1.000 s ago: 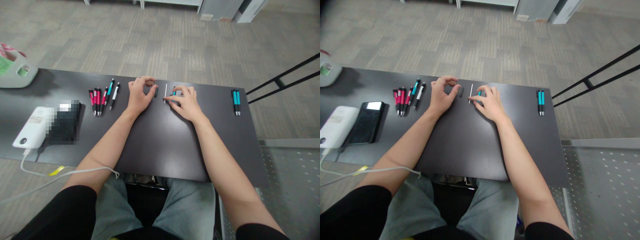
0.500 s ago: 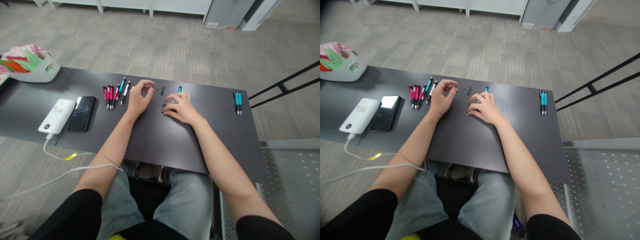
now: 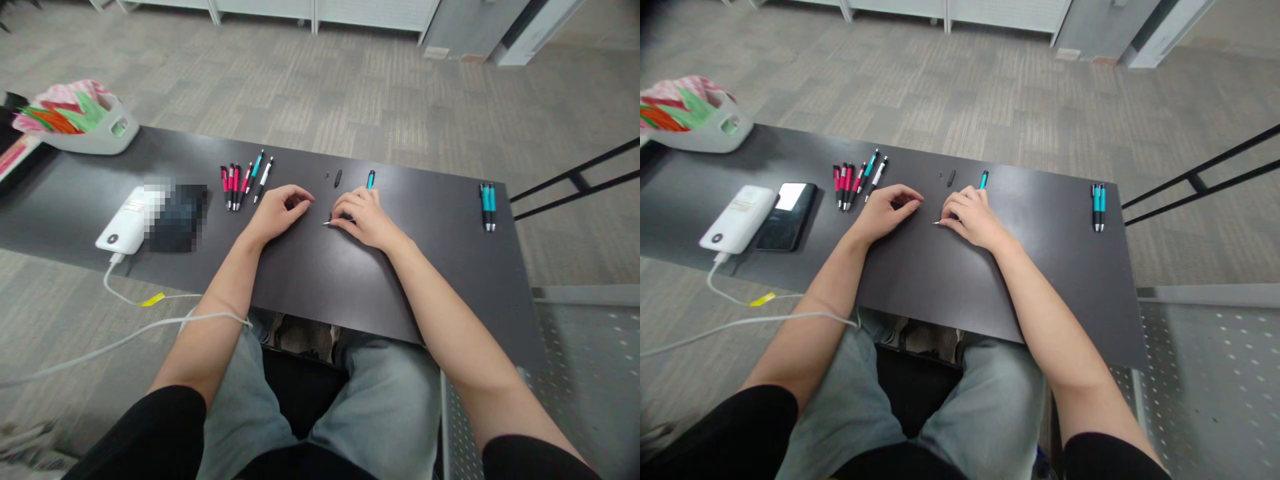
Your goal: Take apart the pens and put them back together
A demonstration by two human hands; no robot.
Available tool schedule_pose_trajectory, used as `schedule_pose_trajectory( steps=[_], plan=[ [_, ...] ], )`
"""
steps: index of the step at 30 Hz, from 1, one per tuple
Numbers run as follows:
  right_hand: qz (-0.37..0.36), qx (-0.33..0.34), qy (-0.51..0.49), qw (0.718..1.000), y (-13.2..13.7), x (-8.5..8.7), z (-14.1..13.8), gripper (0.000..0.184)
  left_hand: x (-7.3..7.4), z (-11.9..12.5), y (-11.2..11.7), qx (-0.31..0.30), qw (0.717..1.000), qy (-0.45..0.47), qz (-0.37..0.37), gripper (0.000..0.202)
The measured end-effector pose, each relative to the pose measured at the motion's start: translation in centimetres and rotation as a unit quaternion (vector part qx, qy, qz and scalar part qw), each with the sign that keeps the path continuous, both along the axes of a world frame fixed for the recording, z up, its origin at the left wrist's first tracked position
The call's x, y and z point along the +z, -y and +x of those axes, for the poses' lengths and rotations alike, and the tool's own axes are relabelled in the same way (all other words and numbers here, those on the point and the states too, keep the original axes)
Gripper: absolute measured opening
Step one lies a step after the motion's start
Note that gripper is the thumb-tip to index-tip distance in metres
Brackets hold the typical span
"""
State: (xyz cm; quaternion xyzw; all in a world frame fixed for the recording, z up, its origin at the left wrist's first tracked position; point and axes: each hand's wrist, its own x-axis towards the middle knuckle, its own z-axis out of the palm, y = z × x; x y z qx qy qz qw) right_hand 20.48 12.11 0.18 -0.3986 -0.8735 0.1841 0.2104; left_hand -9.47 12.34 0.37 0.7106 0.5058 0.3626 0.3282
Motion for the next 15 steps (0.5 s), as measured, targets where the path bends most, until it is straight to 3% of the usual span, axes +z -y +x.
schedule_pose_trajectory(
  steps=[6,15],
  plan=[
    [0.01,-0.065,-0.032,0.997,-0.4,-0.4,-0.2,0.021,0.4,0.1,0.3,-0.007,0.999,0.041,-0.026,0.024],
    [0.009,-0.057,-0.064,0.996,0.0,-0.2,-0.3,0.026,2.5,1.2,0.9,-0.027,0.999,0.031,-0.002,0.022]
  ],
)
